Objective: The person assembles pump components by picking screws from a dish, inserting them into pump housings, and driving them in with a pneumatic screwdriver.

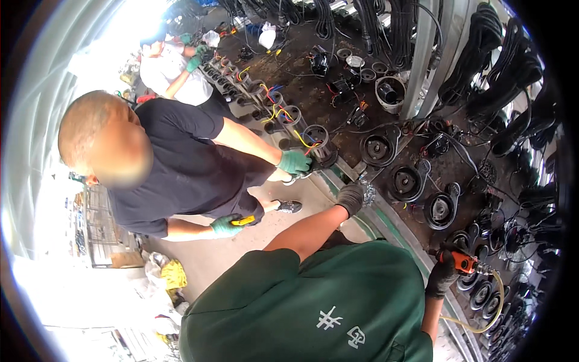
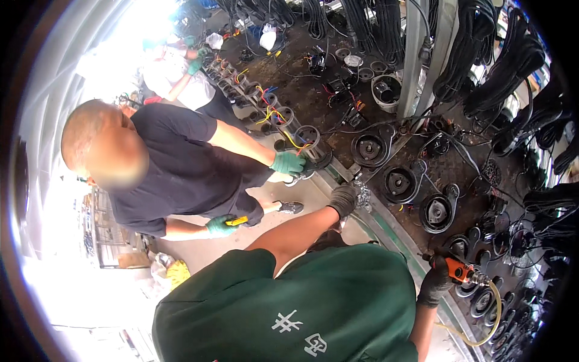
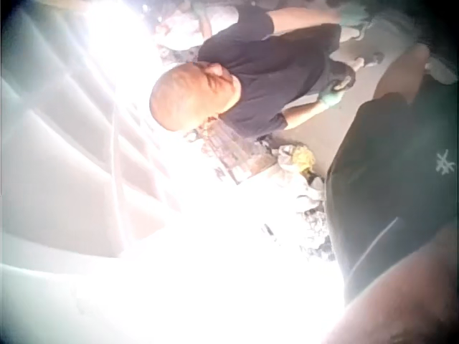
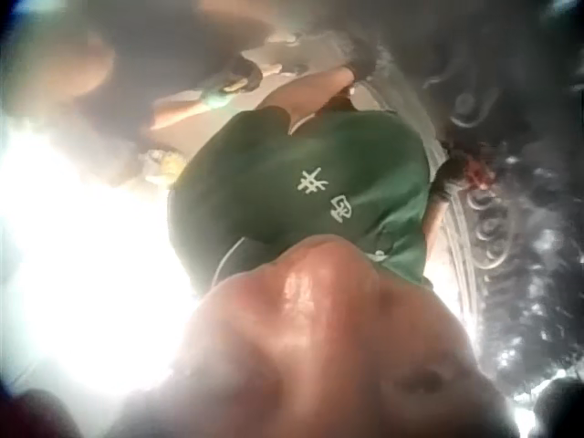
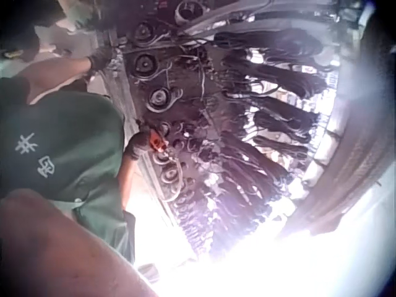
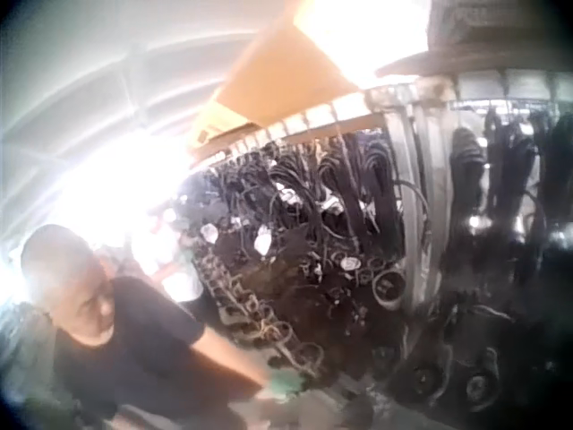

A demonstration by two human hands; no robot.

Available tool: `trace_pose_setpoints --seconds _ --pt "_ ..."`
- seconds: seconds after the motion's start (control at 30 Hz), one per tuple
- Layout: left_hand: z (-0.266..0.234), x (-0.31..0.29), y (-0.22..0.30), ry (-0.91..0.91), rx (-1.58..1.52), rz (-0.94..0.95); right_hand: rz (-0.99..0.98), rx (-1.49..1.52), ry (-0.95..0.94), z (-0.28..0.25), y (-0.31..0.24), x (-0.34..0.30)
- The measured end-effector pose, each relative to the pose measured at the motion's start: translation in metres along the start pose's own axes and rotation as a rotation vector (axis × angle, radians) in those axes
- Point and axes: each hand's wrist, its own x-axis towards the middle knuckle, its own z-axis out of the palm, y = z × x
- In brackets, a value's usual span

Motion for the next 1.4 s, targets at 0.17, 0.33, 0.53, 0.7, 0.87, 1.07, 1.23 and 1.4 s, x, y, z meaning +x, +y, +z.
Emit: trace_pose_setpoints --seconds 0.17,0.33,0.53,0.7,0.87,1.07,1.23,1.4 --pt "-0.05 -0.019 0.009 -0.014 -0.051 0.15 0.105 -0.031 0.029 -0.014 -0.01 0.008" --pt "0.013 -0.005 -0.013 0.164 -0.453 0.028 -0.009 -0.029 -0.01 -0.009 -0.012 0.018" --pt "0.051 -0.002 -0.025 0.488 -1.408 -0.144 -0.056 -0.077 -0.107 0.012 -0.019 0.026" --pt "0.019 -0.017 -0.026 0.491 -1.512 -0.342 -0.02 -0.048 -0.017 0.029 -0.016 0.024" --pt "0.027 -0.011 -0.041 0.372 -1.616 -0.444 -0.015 -0.098 -0.018 0.035 -0.013 0.021" --pt "0.036 0.004 -0.052 0.29 -1.29 -0.271 0.024 -0.028 0.019 0.049 -0.017 0.018" --pt "0.014 0.002 -0.051 0.322 -1.005 -0.155 0.067 -0.04 0.013 0.053 -0.023 0.016" --pt "0.01 -0.014 -0.05 0.153 -0.533 0.052 0.016 -0.031 0.047 0.051 -0.013 0.019"
